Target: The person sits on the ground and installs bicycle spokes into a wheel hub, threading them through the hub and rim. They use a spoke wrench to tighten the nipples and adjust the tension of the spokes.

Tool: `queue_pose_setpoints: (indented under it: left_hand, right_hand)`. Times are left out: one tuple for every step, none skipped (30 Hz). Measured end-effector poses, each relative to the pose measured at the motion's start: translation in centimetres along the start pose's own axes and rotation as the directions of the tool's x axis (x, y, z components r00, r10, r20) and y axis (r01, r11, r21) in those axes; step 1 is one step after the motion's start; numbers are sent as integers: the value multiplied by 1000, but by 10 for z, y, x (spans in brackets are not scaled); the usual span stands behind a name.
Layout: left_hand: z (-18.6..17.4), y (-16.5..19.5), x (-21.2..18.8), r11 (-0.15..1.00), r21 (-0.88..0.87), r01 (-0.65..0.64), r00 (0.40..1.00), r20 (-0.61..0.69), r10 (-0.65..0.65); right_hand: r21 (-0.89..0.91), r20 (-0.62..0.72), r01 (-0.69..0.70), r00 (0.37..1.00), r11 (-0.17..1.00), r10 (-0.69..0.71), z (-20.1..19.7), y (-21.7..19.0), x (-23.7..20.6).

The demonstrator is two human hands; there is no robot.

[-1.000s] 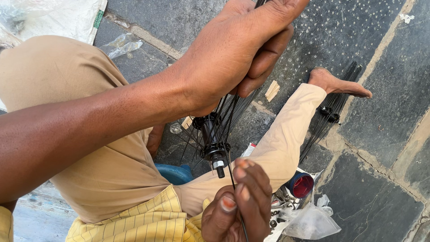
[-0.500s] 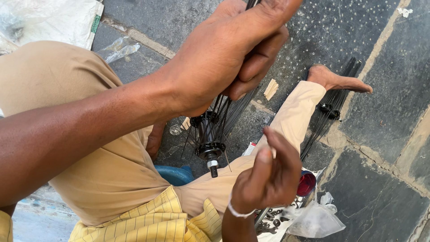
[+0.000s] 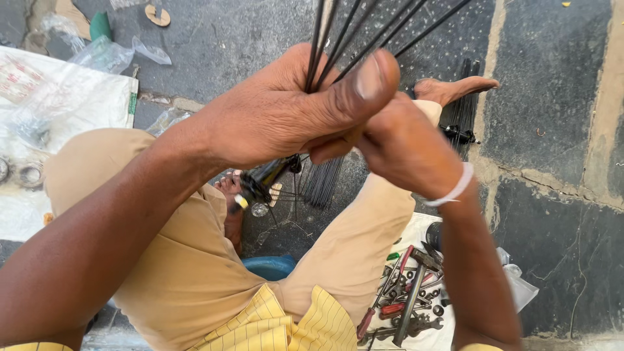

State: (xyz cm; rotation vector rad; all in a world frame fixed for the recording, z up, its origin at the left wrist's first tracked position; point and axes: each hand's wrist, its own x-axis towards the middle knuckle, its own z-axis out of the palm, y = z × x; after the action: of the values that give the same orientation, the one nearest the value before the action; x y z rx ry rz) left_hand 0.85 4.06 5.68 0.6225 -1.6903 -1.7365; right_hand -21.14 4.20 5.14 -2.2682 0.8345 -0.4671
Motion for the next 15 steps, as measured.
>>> queue_pose_setpoints:
  left_hand:
    - [2, 5, -2, 986, 150, 68, 995, -80, -57]
    - [4, 10, -3, 969, 228, 94, 985, -164, -57]
    - [9, 14, -4, 946, 299, 129, 967, -250, -53]
    - [13, 18, -7, 917, 361, 171, 941, -334, -44]
    - [17, 21, -6, 926, 377, 18, 935, -334, 118]
    - [21, 23, -4, 907, 398, -139, 903, -325, 281]
    - [23, 26, -5, 912, 376, -164, 907, -306, 290]
    - [23, 27, -6, 916, 353, -189, 911, -286, 298]
    - [22, 30, -7, 956, 286, -73, 956, -253, 149]
    - [21, 30, -9, 975, 216, 52, 979, -205, -7]
    - [17, 31, -11, 972, 236, -22, 980, -188, 68]
    - [10, 31, -13, 963, 252, -95, 977, -164, 139]
    - [4, 31, -15, 948, 268, -171, 967, -137, 213]
    - [-3, 29, -17, 954, 238, -181, 968, -130, 216]
    - [-10, 28, -19, 960, 207, -190, 968, -123, 218]
  right_hand:
    - [-190, -33, 39, 998, 981, -46, -16, -15, -7]
    - [-372, -54, 72, 994, 925, -99, -31, -32, -15]
    - [-484, -14, 13, 1000, 875, -22, -43, -50, -21]
    - [-589, 16, -39, 998, 807, 60, -51, -69, -25]
    - [-705, 15, 14, 1000, 709, -6, -53, -88, -27]
    - [-806, 20, 61, 997, 588, -76, -54, -107, -29]
    - [-888, 32, 94, 989, 449, -144, -56, -125, -31]
    - [-919, -5, 64, 985, 389, -174, -60, -140, -33]
    - [-943, -37, 33, 979, 331, -201, -64, -153, -37]
    - [-933, -133, -33, 957, 358, -259, -60, -157, -38]
    - [-914, -228, -92, 922, 395, -314, -58, -159, -43]
    - [-843, -392, -163, 839, 513, -378, -44, -152, -44]
    - [-755, -546, -207, 725, 622, -421, -29, -141, -47]
    - [-659, -682, -221, 579, 719, -447, -16, -126, -49]
    - [-489, -799, -168, 480, 856, -362, 1, -109, -52]
